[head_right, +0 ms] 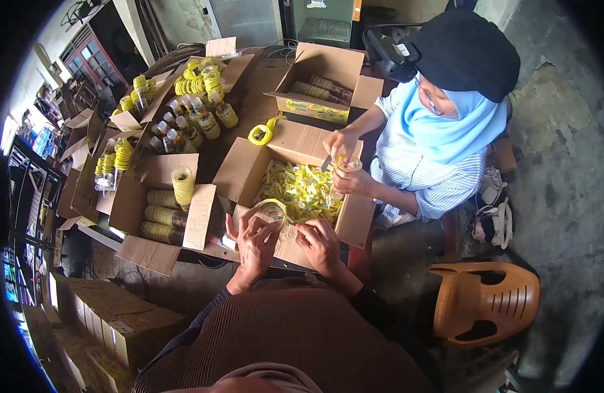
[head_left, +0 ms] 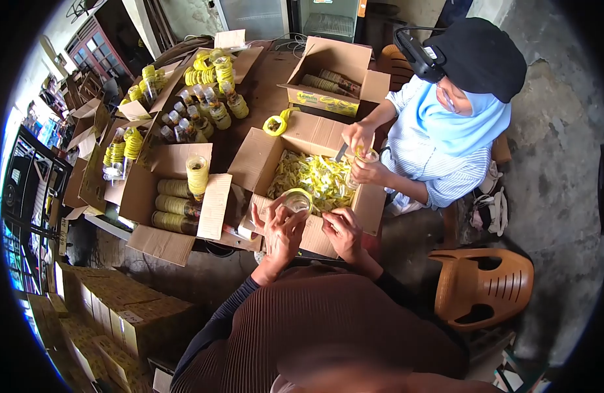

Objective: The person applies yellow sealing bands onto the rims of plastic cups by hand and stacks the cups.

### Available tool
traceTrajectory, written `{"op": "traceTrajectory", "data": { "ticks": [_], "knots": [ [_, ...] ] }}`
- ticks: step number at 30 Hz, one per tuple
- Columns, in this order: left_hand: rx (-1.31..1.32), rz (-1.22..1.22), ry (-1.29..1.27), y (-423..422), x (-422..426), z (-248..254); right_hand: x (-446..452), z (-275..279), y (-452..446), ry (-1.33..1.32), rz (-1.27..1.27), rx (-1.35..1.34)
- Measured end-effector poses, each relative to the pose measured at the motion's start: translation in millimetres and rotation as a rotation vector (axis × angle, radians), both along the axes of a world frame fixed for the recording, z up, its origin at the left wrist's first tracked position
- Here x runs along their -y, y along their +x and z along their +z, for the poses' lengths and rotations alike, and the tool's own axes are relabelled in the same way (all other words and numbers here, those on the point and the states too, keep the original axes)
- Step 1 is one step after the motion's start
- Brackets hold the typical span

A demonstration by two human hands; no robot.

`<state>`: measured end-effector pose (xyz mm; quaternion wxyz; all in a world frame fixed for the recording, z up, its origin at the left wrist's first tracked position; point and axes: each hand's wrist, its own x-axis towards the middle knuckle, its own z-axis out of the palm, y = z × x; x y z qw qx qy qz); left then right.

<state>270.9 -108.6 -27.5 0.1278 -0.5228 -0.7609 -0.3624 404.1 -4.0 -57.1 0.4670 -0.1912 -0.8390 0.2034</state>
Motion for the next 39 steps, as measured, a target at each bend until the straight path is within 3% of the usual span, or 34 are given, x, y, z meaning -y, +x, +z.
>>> {"op": "traceTrajectory", "data": {
  "ticks": [14,17,24,26,35,39],
  "knots": [
    [0.056,-0.069,-0.032,11,3,-10,-7,-4,-14,-0.010,-0.029,0.096],
    [0.086,-0.042,-0.037,6,2,-16,-13,-16,-19,-0.255,-0.052,-0.011],
    [0.111,0.004,0.015,-5,3,-16,1,1,-13,-0.028,0.010,-0.010],
    [0.347,-0.075,0.096,-2,2,-15,0,1,-16,-0.024,0.013,-0.009],
    [0.422,-0.155,0.162,-4,4,-17,-11,-4,-16,-0.215,0.007,-0.019],
    [0.457,-0.131,0.152,-7,9,-19,-2,1,-13,-0.089,0.058,0.000]
  ]
}}
